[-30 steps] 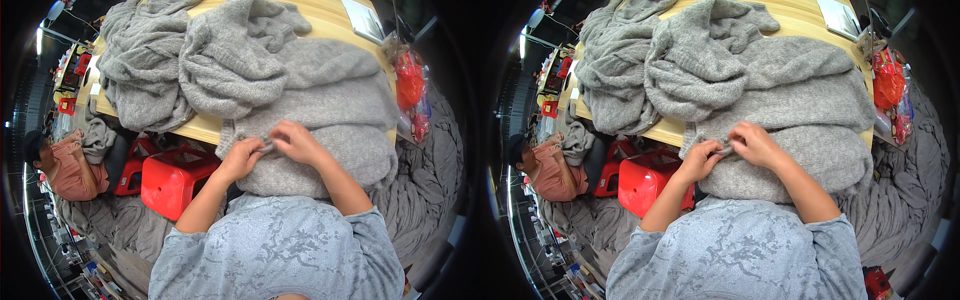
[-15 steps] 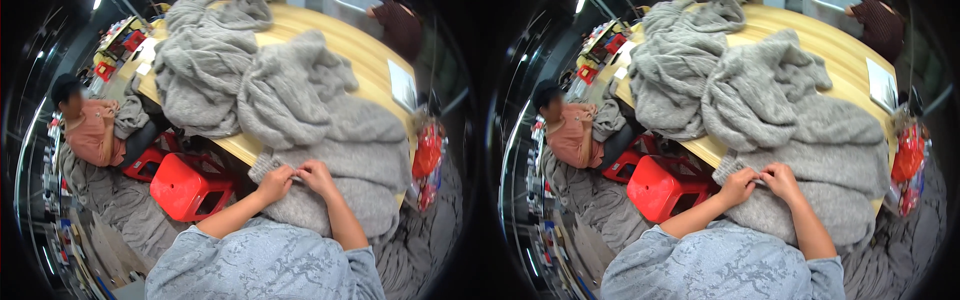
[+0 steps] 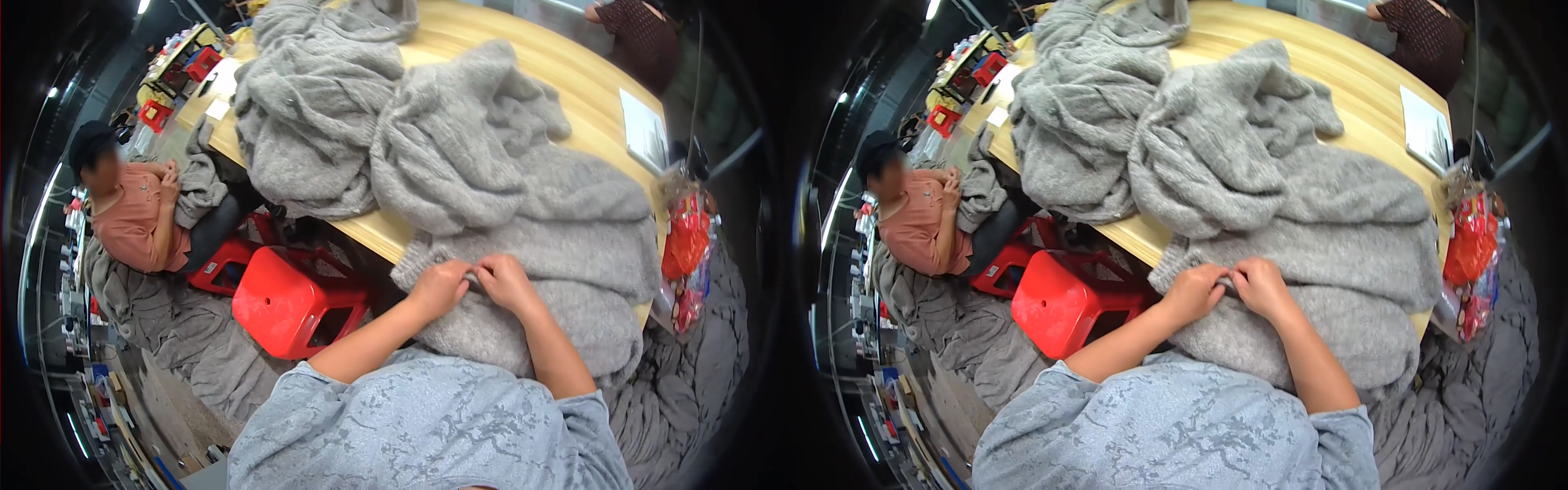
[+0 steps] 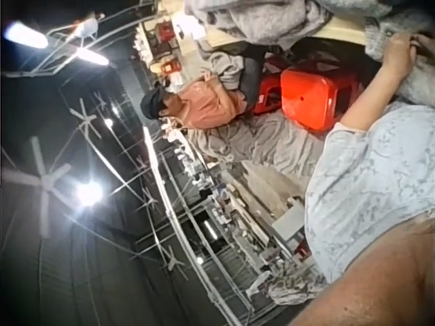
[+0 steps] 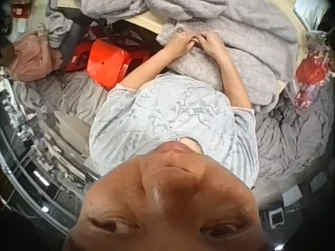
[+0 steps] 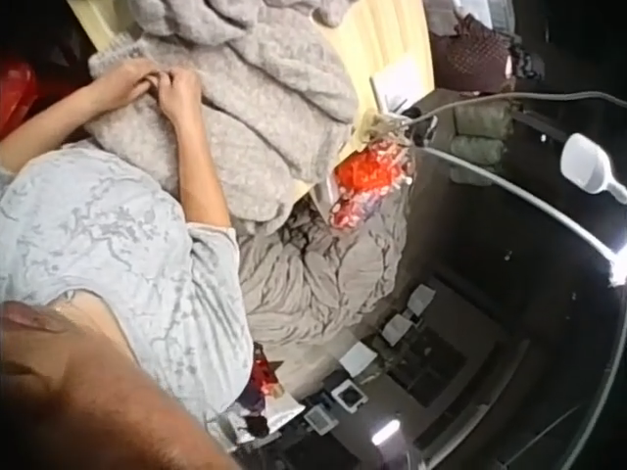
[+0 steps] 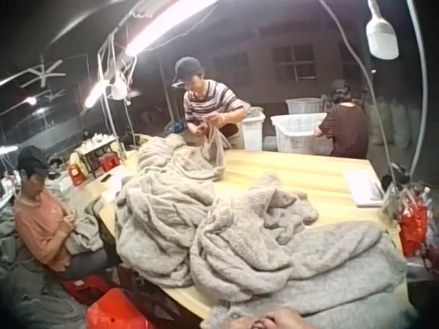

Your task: Inspecting a grey knitted sweater for quality and loose threads on a wooden work table.

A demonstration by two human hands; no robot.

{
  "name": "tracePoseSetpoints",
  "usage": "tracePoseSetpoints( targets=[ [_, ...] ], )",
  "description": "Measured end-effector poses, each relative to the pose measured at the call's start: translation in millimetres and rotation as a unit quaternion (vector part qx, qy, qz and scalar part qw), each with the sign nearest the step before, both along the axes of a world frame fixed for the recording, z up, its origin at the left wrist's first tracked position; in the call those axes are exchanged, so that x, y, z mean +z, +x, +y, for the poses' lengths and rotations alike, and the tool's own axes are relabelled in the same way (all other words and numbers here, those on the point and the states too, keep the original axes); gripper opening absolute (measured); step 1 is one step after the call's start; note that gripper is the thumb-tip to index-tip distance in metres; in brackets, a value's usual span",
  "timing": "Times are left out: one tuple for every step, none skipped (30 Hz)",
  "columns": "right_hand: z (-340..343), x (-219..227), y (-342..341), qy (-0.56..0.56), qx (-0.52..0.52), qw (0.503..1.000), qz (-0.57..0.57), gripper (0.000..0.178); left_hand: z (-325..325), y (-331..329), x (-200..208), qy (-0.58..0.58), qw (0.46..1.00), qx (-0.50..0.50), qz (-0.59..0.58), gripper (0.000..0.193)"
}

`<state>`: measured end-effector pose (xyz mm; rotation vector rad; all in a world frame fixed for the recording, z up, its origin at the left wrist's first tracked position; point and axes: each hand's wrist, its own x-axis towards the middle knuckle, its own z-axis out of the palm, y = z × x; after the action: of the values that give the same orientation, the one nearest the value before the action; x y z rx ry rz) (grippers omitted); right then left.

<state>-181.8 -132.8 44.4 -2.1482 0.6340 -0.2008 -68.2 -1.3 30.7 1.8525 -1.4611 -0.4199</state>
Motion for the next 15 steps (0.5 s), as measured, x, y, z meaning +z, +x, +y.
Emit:
tracePoseSetpoints(
  targets=[
    [-0.9,-2.8,-1.8,-0.060,0.025,0.997,-0.034,0.013,-0.8,0.3,-1.1,-0.014,1.000,0.005,-0.001,0.025],
    [-0.8,0.6,-2.1,-0.100,-0.008,0.993,-0.059,0.011,-1.6,1.2,-0.7,-0.006,1.000,0.001,-0.001,0.025],
    [-0.9,6.7,-0.4,-0.140,-0.037,0.986,-0.085,0.009,-1.1,2.1,1.1,0.003,1.000,0.000,-0.004,0.025],
    [-3.1,11.1,-0.5,-0.137,-0.048,0.987,-0.075,0.009,-1.8,2.5,1.9,-0.013,1.000,-0.001,-0.010,0.025],
    [-5.3,15.1,-0.8,-0.160,-0.025,0.986,-0.033,0.012,-1.7,2.4,1.5,-0.029,0.999,-0.001,-0.015,0.026],
    [-6.4,16.4,1.5,-0.183,0.001,0.983,0.007,0.017,-0.7,3.7,-0.4,-0.014,1.000,0.002,-0.010,0.027],
    [-7.0,16.1,4.0,-0.181,-0.008,0.983,0.014,0.017,-1.4,3.9,-2.0,-0.012,1.000,-0.008,-0.006,0.027],
    [-6.8,15.4,7.0,-0.193,0.005,0.980,0.054,0.014,-2.0,4.2,-3.4,-0.023,1.000,-0.011,-0.003,0.027],
    [-6.8,13.4,8.8,-0.205,0.022,0.974,0.093,0.011,-1.7,4.0,-4.6,-0.036,0.999,-0.010,-0.002,0.027],
    [-7.4,8.5,8.4,-0.210,0.013,0.975,0.066,0.009,-1.9,3.0,-5.1,-0.033,0.999,-0.011,-0.003,0.027],
    [-7.7,10.1,6.4,-0.210,0.010,0.975,0.069,0.009,-3.4,1.0,-4.8,-0.033,0.999,-0.015,0.000,0.027],
    [-6.5,13.1,6.5,-0.167,-0.013,0.986,0.020,0.009,-2.5,0.4,-4.3,-0.037,0.999,-0.012,0.001,0.027],
    [-5.7,17.0,6.3,-0.124,-0.036,0.991,-0.029,0.010,-1.7,0.4,-4.4,-0.040,0.999,-0.009,0.002,0.027],
    [-5.3,23.0,5.4,-0.123,-0.035,0.991,-0.028,0.010,-1.2,1.1,-5.7,-0.039,0.999,-0.008,0.003,0.027],
    [-4.5,30.3,2.5,-0.030,-0.041,0.999,-0.016,0.012,-0.3,0.9,-7.4,-0.055,0.998,-0.003,0.009,0.027]
  ],
)
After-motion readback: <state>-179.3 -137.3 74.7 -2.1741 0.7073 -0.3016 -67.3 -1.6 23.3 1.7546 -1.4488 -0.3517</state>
